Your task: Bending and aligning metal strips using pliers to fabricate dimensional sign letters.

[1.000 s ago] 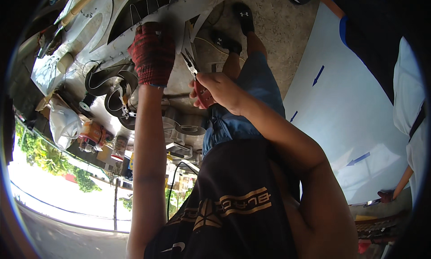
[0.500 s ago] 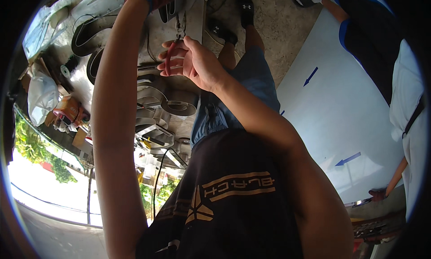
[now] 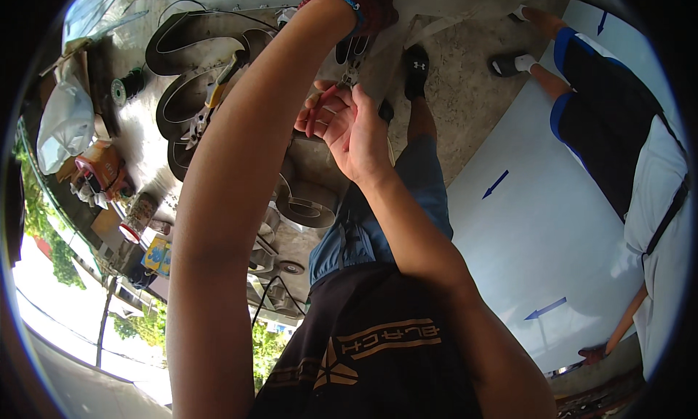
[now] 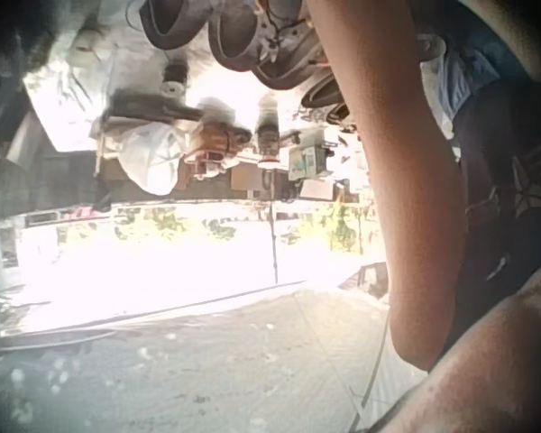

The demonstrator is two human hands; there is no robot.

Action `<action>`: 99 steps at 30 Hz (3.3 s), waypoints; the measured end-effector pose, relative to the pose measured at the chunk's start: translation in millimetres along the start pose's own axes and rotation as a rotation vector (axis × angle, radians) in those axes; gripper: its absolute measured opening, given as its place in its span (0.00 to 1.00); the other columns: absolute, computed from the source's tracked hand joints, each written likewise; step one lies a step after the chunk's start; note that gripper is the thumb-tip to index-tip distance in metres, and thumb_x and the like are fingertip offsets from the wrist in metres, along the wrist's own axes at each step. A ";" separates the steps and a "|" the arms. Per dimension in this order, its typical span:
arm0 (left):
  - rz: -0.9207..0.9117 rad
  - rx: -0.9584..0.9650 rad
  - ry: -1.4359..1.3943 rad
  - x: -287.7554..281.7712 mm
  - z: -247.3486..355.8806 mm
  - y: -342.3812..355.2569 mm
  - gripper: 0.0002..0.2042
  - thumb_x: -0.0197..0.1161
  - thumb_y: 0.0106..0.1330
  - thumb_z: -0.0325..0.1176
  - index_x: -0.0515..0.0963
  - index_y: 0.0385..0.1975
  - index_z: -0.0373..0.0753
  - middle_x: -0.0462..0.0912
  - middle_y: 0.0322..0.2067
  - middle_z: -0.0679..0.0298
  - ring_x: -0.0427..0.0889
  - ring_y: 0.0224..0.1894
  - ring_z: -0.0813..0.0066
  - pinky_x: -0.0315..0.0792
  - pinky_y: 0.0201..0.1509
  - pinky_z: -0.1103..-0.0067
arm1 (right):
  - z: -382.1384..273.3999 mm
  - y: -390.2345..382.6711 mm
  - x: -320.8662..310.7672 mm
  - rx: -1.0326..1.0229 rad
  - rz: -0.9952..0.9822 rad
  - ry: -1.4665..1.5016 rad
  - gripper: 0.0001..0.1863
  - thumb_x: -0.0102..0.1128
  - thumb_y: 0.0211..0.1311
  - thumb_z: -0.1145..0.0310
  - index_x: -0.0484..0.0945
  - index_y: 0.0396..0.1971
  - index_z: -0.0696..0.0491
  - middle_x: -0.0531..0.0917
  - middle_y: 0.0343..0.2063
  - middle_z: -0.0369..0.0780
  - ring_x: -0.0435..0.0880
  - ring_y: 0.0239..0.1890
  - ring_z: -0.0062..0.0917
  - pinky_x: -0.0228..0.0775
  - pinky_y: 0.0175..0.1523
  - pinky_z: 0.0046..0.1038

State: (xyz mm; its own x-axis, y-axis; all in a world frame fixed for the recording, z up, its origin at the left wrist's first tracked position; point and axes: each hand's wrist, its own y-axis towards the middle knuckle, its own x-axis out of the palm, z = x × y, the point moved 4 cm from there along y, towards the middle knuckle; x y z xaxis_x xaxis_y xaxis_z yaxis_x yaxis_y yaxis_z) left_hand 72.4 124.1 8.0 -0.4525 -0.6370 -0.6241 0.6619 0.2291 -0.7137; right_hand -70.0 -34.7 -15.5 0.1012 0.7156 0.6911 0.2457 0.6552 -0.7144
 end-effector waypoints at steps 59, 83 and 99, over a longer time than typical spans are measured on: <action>0.282 0.251 -0.304 20.9 -27.6 -2.0 0.28 0.76 0.52 0.56 0.84 0.49 0.45 0.88 0.43 0.53 0.86 0.47 0.52 0.80 0.53 0.64 | -29.6 -29.1 38.5 0.136 0.087 -0.066 0.28 0.31 0.83 0.53 0.74 0.54 0.62 0.83 0.44 0.50 0.86 0.46 0.44 0.79 0.55 0.47; 0.248 0.231 -0.308 20.7 -27.1 -0.8 0.30 0.73 0.54 0.59 0.85 0.48 0.41 0.88 0.41 0.51 0.87 0.45 0.52 0.79 0.54 0.65 | -31.3 -29.3 45.0 0.118 0.035 -0.040 0.27 0.32 0.82 0.55 0.74 0.52 0.64 0.84 0.44 0.51 0.87 0.45 0.46 0.81 0.54 0.51; 0.262 0.311 -0.212 34.0 -21.2 12.2 0.25 0.68 0.59 0.60 0.86 0.48 0.50 0.87 0.50 0.60 0.85 0.52 0.58 0.78 0.58 0.68 | -35.7 -30.8 39.6 0.093 0.074 -0.110 0.27 0.35 0.81 0.53 0.76 0.52 0.62 0.84 0.41 0.48 0.86 0.37 0.39 0.80 0.46 0.41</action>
State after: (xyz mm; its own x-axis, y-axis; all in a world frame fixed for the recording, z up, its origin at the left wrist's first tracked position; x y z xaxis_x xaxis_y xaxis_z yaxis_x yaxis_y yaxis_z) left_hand 52.4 120.8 -28.7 -0.1346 -0.7310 -0.6689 0.9006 0.1913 -0.3903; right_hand -39.1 -35.1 37.8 0.0086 0.7816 0.6238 0.1510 0.6156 -0.7734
